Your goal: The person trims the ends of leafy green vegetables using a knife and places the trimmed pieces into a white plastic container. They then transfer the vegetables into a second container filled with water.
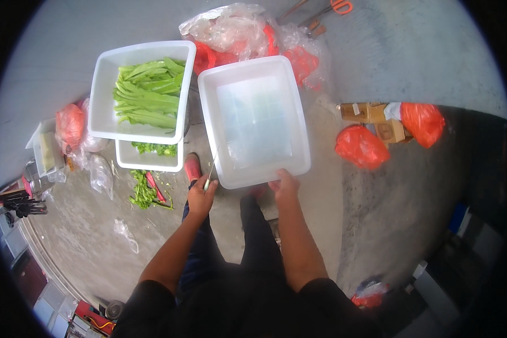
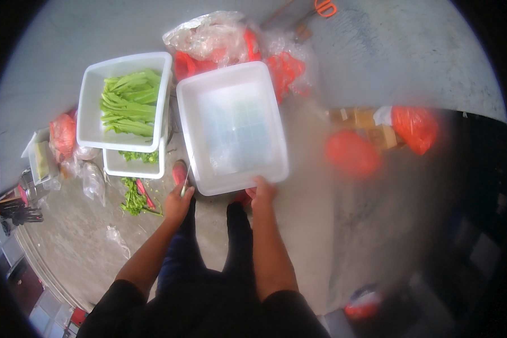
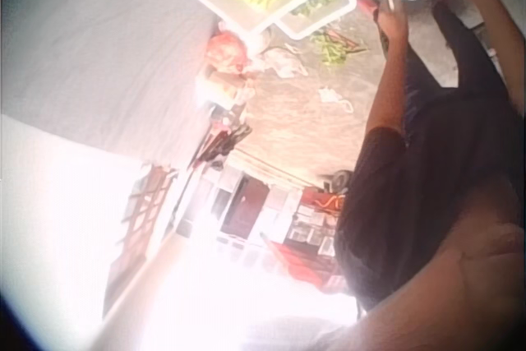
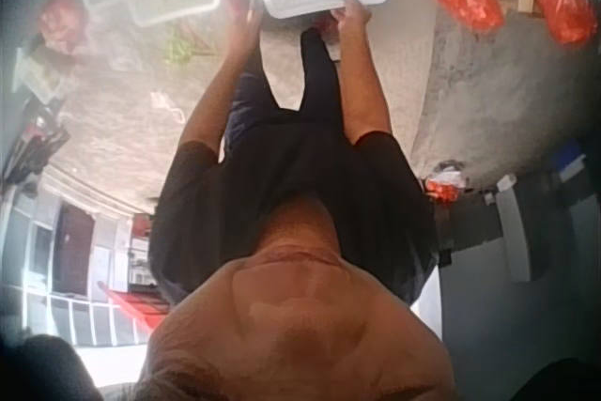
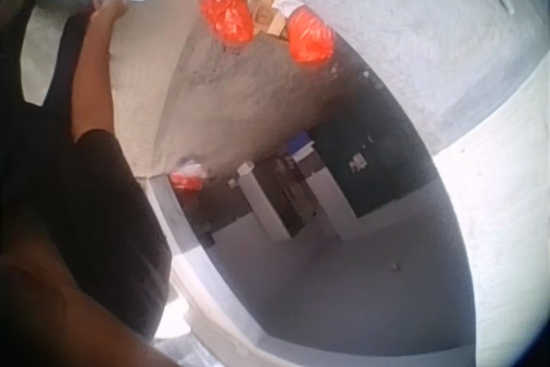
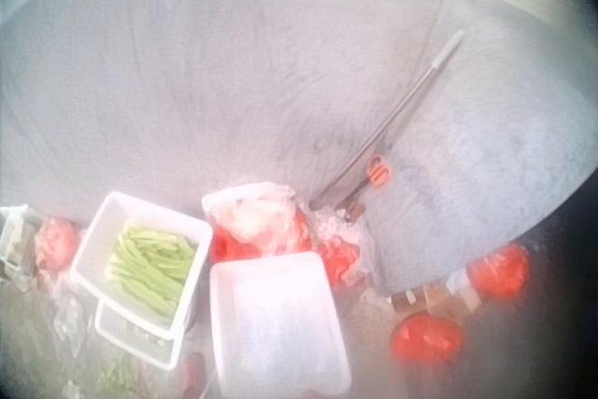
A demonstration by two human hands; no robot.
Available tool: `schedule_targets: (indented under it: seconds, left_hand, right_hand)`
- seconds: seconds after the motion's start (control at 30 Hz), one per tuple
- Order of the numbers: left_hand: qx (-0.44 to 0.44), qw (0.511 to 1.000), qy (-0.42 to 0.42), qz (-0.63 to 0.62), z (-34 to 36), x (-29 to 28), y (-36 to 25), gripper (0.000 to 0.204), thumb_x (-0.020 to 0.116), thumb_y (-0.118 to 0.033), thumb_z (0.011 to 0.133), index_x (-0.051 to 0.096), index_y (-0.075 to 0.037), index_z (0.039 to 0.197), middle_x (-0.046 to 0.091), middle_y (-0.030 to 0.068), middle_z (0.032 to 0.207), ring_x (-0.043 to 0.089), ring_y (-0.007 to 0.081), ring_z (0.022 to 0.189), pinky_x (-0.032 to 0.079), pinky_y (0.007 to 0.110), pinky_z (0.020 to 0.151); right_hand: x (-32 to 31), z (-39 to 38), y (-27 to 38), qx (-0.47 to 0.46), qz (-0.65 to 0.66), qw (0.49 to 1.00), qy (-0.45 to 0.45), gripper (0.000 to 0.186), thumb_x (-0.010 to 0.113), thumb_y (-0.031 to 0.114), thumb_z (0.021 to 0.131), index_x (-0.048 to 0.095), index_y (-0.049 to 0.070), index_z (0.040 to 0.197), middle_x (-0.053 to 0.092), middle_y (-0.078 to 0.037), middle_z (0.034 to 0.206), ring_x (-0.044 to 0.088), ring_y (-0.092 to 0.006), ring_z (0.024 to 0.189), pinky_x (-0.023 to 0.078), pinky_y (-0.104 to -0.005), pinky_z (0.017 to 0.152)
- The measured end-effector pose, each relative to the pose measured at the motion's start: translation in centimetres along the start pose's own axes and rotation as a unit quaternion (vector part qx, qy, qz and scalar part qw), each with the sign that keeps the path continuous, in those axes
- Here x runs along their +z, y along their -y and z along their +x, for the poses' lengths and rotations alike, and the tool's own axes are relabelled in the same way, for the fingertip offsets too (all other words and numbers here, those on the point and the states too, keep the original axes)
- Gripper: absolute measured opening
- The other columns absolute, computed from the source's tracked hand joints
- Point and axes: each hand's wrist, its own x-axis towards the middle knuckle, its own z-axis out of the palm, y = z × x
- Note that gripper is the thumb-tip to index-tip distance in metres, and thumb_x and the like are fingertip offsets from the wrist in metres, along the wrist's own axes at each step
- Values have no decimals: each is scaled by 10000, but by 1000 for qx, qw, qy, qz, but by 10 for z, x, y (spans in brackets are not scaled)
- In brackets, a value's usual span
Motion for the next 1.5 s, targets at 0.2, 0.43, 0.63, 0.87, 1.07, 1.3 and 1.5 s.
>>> schedule_targets:
  seconds: [0.2, 0.43, 0.63, 0.87, 1.07, 1.3, 1.5]
  left_hand:
    - [-14, 997, 56, -51, 12, 6, -34, 271, 622, -182, 748, 591, -8, 953, 614, 138, 748, 595, 210, 685, 460, 306, 650]
    - [-7, 987, 62, -151, -1, 1, -48, 201, 615, -76, 726, 557, 10, 897, 576, 55, 729, 522, 94, 661, 443, 254, 614]
    - [4, 971, 143, -193, -34, -9, -73, 287, 647, -71, 738, 574, -30, 1012, 567, 13, 766, 515, 65, 716, 434, 226, 663]
    - [-27, 963, 185, -194, -63, 2, -64, 241, 634, -139, 787, 603, -54, 1010, 572, 30, 717, 519, 73, 668, 438, 225, 636]
    - [-68, 974, 134, -170, -70, 11, -38, 125, 611, -144, 798, 621, -23, 824, 545, 21, 611, 494, 64, 590, 423, 234, 566]
    - [-127, 971, 119, -165, -87, -7, -35, 139, 615, -145, 790, 596, -23, 725, 511, -9, 547, 447, 43, 522, 375, 225, 486]
    - [-202, 955, 82, -203, -91, -27, -24, 169, 614, -181, 783, 595, -34, 701, 524, -9, 552, 469, 54, 509, 380, 227, 474]
  right_hand:
    - [-5, -12, 15, 21, -1, 998, 60, 234, 621, 159, 738, 557, 70, 945, 585, -62, 785, 563, -178, 624, 445, -269, 492]
    - [-8, -16, 19, 14, 34, 995, 98, 174, 639, 120, 748, 553, 57, 886, 577, -64, 726, 556, -169, 538, 374, -238, 396]
    - [-66, -22, 23, -11, 104, 983, 150, 154, 578, 56, 749, 570, 56, 902, 582, -66, 846, 569, -162, 730, 431, -247, 493]
    - [-179, -9, 64, -67, 202, 970, 121, 279, 536, 45, 726, 522, 70, 1004, 587, -48, 923, 586, -160, 756, 468, -229, 483]
    - [-239, 10, 69, -48, 219, 967, 125, 390, 520, 76, 745, 485, 32, 1131, 565, -105, 1044, 546, -234, 990, 483, -331, 796]
    - [-174, -22, 74, -54, 196, 970, 134, 291, 497, 67, 780, 493, 48, 1070, 573, -69, 943, 582, -159, 763, 474, -225, 523]
    - [-37, -94, 74, -56, 109, 969, 214, 171, 522, 100, 826, 506, 43, 986, 561, -58, 869, 560, -159, 723, 463, -254, 560]
